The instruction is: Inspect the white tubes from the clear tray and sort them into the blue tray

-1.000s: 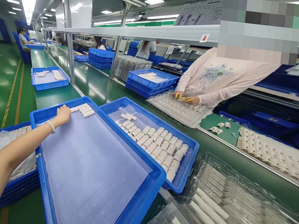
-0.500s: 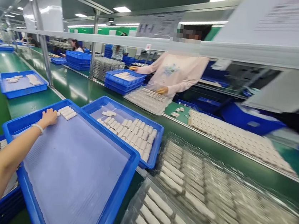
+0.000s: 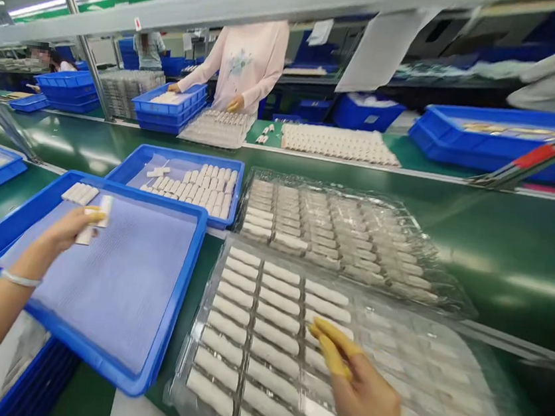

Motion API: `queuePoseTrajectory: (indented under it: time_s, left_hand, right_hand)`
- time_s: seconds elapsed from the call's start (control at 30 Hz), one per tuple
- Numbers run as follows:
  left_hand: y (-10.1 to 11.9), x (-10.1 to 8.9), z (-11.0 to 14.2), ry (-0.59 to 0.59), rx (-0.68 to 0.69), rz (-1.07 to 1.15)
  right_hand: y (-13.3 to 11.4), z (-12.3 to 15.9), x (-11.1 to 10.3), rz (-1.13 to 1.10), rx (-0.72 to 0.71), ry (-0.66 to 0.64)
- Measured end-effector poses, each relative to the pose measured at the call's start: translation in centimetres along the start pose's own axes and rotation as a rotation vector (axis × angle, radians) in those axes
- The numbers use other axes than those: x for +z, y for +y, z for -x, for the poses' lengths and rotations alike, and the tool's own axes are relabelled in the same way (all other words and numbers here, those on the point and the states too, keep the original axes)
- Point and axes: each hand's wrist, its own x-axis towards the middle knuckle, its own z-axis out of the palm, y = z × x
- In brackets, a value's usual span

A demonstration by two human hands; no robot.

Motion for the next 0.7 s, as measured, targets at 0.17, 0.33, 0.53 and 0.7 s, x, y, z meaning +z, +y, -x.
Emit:
queuePoseTrajectory:
  time_s: [0.17,0.33,0.53,0.7]
  left_hand:
    - [8.2,8.1,10.0,-0.572,-0.048,0.752]
    - [12.5,13.9,17.0,-0.557,0.058,0.787]
    - [11.2,17.2,19.2,-0.359,0.214,0.682]
    - [12.4,18.6,20.2,-0.222,0.338,0.716]
  right_hand:
    - [-8.6,3.0,5.1,-0.565,-0.017,-0.395]
    - [-11.8,5.2,5.5,-0.795,0.086,-0.535]
    - [-10.0,6.9,2.7,-0.475,-0.187,-0.234]
    - [-9.9,8.0,2.6,-0.401,-0.315,-0.169]
